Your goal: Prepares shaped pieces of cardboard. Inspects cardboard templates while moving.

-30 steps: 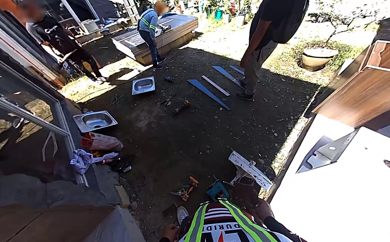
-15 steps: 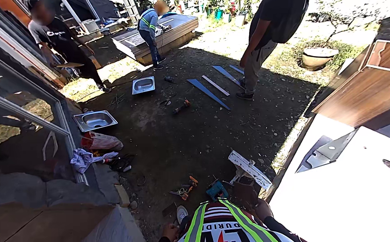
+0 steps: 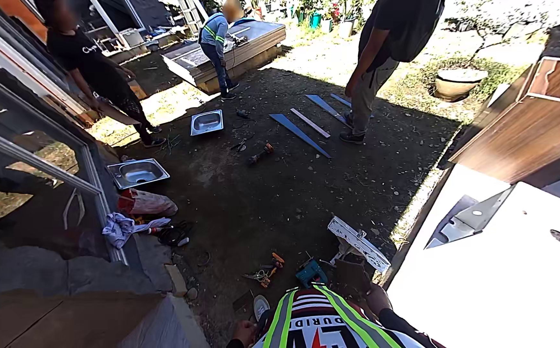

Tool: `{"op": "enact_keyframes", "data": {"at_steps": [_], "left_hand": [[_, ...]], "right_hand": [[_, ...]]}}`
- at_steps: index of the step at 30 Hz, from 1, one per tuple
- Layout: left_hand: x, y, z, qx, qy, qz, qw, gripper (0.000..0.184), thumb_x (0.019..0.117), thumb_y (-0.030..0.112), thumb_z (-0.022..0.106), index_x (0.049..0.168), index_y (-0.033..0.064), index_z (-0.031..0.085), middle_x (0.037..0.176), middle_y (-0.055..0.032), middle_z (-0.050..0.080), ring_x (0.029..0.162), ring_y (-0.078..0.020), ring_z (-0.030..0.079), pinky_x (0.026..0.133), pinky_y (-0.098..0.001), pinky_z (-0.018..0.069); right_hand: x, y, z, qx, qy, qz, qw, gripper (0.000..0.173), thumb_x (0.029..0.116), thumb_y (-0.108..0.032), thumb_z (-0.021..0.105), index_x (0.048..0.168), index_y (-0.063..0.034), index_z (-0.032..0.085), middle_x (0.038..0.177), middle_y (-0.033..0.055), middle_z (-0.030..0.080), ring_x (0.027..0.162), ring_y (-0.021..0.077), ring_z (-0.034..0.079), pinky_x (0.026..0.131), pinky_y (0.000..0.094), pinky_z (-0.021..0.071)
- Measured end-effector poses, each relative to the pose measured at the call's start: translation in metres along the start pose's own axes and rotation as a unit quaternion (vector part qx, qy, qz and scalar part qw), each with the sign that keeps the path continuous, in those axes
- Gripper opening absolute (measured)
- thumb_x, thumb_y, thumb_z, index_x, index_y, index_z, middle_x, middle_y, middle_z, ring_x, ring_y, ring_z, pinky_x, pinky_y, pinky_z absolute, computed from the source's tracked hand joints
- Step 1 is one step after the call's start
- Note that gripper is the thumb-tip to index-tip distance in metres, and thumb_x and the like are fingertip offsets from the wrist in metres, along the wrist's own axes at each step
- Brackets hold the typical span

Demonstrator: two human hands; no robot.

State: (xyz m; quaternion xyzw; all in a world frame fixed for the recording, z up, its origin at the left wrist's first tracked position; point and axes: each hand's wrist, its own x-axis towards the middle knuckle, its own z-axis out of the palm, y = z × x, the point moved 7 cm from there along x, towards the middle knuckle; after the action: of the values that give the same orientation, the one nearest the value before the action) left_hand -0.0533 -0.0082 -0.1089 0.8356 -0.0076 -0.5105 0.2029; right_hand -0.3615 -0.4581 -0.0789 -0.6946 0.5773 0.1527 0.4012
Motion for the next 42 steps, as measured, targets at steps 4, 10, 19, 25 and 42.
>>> {"op": "enact_keyframes", "data": {"at_steps": [4,10,19,25,42], "left_hand": [[-0.004,0.003,-0.002,0.015,-0.001,0.003,1.0,0.029,0.1024,0.022,0.065,0.118,-0.0019,0.071,0.114,-0.0216,0.073,0.107,-0.031,0.07,0.101,-0.0486,0.0523],[0.002,-0.002,0.0,0.025,0.003,0.004,1.0,0.029,0.1022,0.023,0.065,0.116,-0.0009,0.072,0.113,-0.0208,0.073,0.105,-0.0309,0.071,0.1,-0.049,0.0524],[-0.004,0.002,0.002,0.028,0.004,0.001,1.0,0.03,0.1028,0.024,0.064,0.117,-0.0012,0.072,0.113,-0.0212,0.073,0.105,-0.0312,0.07,0.1,-0.0494,0.052],[-0.007,0.003,0.005,0.004,0.01,0.0,1.0,0.03,0.1024,0.024,0.064,0.116,-0.0019,0.072,0.111,-0.0205,0.074,0.103,-0.0309,0.071,0.098,-0.0491,0.0541],[0.001,-0.001,0.011,-0.008,0.012,-0.009,1.0,0.028,0.1012,0.022,0.066,0.116,-0.0018,0.071,0.11,-0.0208,0.074,0.101,-0.0304,0.072,0.097,-0.0486,0.0546]], "right_hand": [[0.0,0.001,0.0,-0.002,0.001,0.001,1.0,0.039,0.0946,-0.025,0.074,0.129,-0.0069,0.067,0.129,0.0199,0.068,0.128,0.0359,0.061,0.11,0.0566,0.0452],[-0.019,-0.013,-0.006,0.022,-0.004,-0.004,1.0,0.038,0.0973,-0.019,0.071,0.131,-0.0039,0.066,0.13,0.0212,0.068,0.127,0.0362,0.062,0.11,0.0558,0.0449],[-0.02,-0.007,-0.004,0.021,-0.002,-0.004,1.0,0.037,0.0959,-0.021,0.072,0.129,-0.0046,0.067,0.128,0.0201,0.069,0.126,0.0353,0.063,0.111,0.0549,0.0453],[-0.002,0.01,0.004,0.004,-0.005,-0.001,1.0,0.039,0.0954,-0.027,0.073,0.129,-0.0082,0.068,0.128,0.018,0.07,0.126,0.0343,0.063,0.111,0.055,0.0455],[0.002,0.007,0.0,-0.007,-0.008,0.002,1.0,0.038,0.0951,-0.026,0.073,0.129,-0.0089,0.068,0.129,0.0173,0.069,0.127,0.0328,0.063,0.111,0.0539,0.0458]]}}
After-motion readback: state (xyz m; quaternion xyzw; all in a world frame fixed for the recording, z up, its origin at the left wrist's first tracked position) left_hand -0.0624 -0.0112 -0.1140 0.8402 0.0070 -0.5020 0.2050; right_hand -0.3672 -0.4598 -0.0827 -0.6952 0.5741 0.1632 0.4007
